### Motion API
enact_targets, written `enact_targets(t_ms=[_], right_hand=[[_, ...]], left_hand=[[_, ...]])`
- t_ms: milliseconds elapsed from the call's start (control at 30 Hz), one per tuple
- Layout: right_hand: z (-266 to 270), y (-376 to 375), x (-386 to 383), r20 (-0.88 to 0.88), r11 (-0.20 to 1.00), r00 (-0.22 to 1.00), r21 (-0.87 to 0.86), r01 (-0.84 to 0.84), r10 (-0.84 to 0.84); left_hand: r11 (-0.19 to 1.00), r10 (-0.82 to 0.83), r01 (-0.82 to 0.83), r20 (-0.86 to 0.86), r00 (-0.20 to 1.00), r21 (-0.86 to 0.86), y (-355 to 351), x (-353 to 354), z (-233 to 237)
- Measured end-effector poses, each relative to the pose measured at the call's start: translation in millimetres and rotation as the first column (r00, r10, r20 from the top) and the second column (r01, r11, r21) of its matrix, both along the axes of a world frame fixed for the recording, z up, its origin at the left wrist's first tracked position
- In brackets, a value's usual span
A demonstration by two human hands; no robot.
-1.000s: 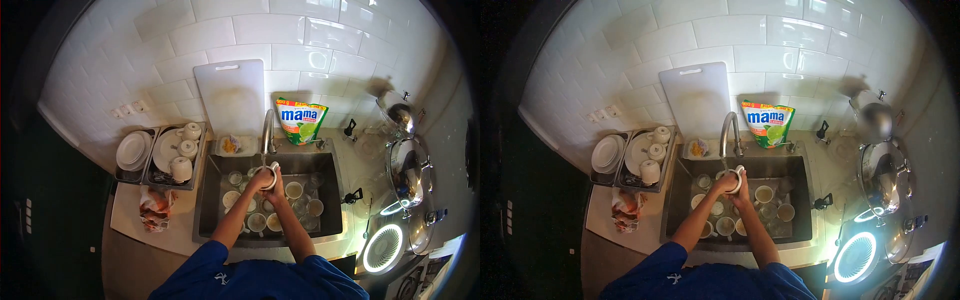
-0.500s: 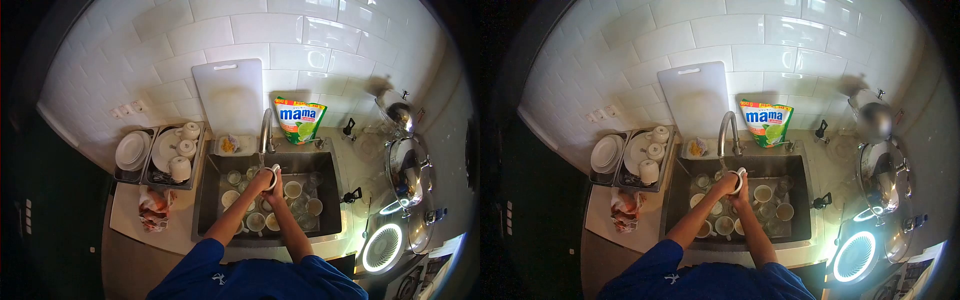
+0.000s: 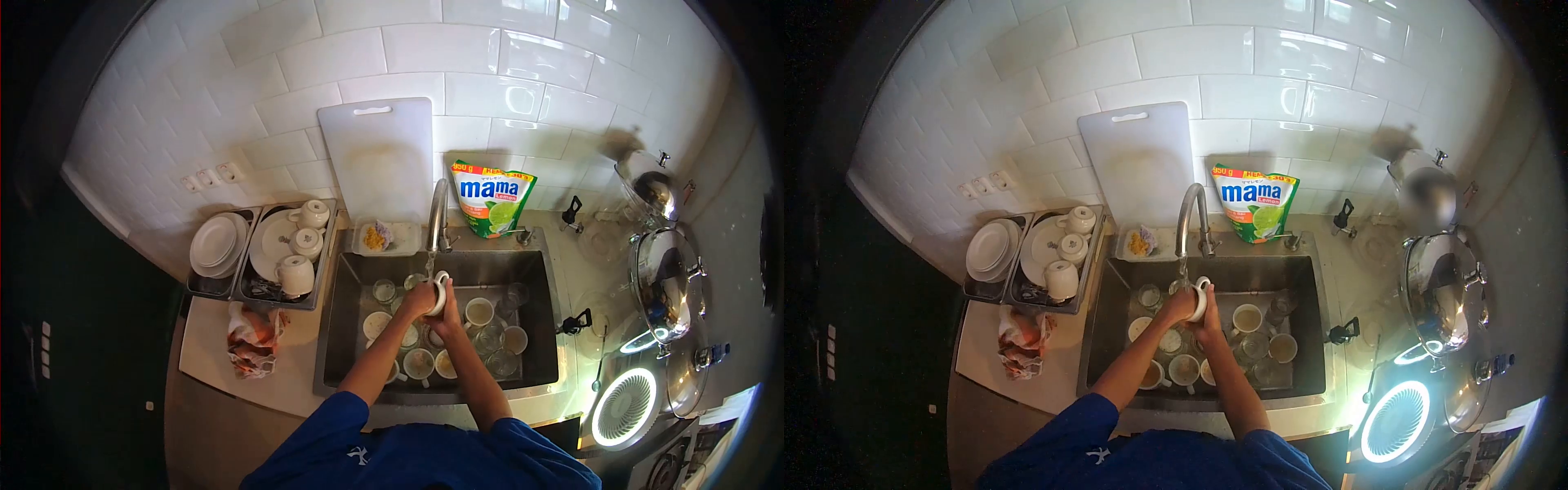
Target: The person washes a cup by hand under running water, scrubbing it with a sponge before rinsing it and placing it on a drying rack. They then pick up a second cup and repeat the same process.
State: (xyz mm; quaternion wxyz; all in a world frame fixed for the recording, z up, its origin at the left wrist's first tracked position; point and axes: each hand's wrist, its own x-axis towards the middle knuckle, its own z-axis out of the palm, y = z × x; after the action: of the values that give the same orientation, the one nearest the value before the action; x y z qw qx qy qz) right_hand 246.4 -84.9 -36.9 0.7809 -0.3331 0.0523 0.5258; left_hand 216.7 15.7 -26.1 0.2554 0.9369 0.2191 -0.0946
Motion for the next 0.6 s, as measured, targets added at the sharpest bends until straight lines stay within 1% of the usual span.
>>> enact_targets(t_ms=[67, 100, 200, 300, 333, 400, 433, 467, 533, 567, 600], right_hand=[[-8.7, -1.2, 3.5, 0.025, 0.999, 0.999, 0.021, -0.038, 0.038], [-10.4, -2.2, 3.9, 0.036, 0.998, 0.998, 0.030, -0.057, 0.056], [-12.4, -1.8, 5.0, -0.033, 0.998, 0.999, 0.057, 0.019, -0.017], [-7.9, -3.3, 9.7, -0.079, 0.995, 0.992, -0.009, 0.095, -0.096], [-6.3, -6.3, 12.2, -0.051, 0.998, 0.997, -0.005, 0.065, -0.065], [-6.3, -16.4, 20.0, 0.003, 1.000, 1.000, 0.000, -0.002, 0.002], [-12.1, -18.6, 26.2, -0.027, 0.990, 0.995, 0.104, -0.091, 0.094], [-17.5, -19.3, 25.9, -0.099, 0.995, 0.993, 0.081, -0.055, 0.063], [-8.0, -18.3, 23.4, -0.236, 1.000, 0.972, 0.027, 0.009, -0.002], [-3.1, -16.9, 21.3, -0.326, 0.998, 0.944, -0.038, 0.050, -0.060], [-2.7, -17.0, 18.9, -0.312, 0.999, 0.949, -0.028, 0.041, -0.048]], left_hand=[[0.994, -0.113, 0.113, 0.033, 0.993, -0.010, -6.2, -4.4, 29.5], [0.985, -0.169, 0.170, 0.048, 0.984, -0.015, -7.4, -5.4, 34.6], [0.976, -0.097, 0.133, 0.202, 0.975, -0.173, -3.2, -4.0, 8.5], [0.881, 0.020, 0.185, 0.426, 0.905, -0.435, 4.6, -10.4, 0.4], [0.826, 0.117, 0.158, 0.439, 0.891, -0.541, 6.3, -15.5, 0.2], [0.673, 0.317, 0.112, 0.421, 0.850, -0.731, 11.3, -30.7, -1.3], [0.746, 0.285, 0.089, 0.438, 0.853, -0.660, 16.8, -38.3, -1.2], [0.721, 0.362, 0.053, 0.442, 0.821, -0.690, 18.5, -44.2, -3.5], [0.662, 0.512, -0.011, 0.441, 0.738, -0.750, 19.3, -54.5, -9.8], [0.658, 0.529, -0.015, 0.448, 0.721, -0.753, 19.4, -59.6, -12.7], [0.647, 0.545, -0.043, 0.423, 0.724, -0.761, 15.9, -63.4, -8.2]])
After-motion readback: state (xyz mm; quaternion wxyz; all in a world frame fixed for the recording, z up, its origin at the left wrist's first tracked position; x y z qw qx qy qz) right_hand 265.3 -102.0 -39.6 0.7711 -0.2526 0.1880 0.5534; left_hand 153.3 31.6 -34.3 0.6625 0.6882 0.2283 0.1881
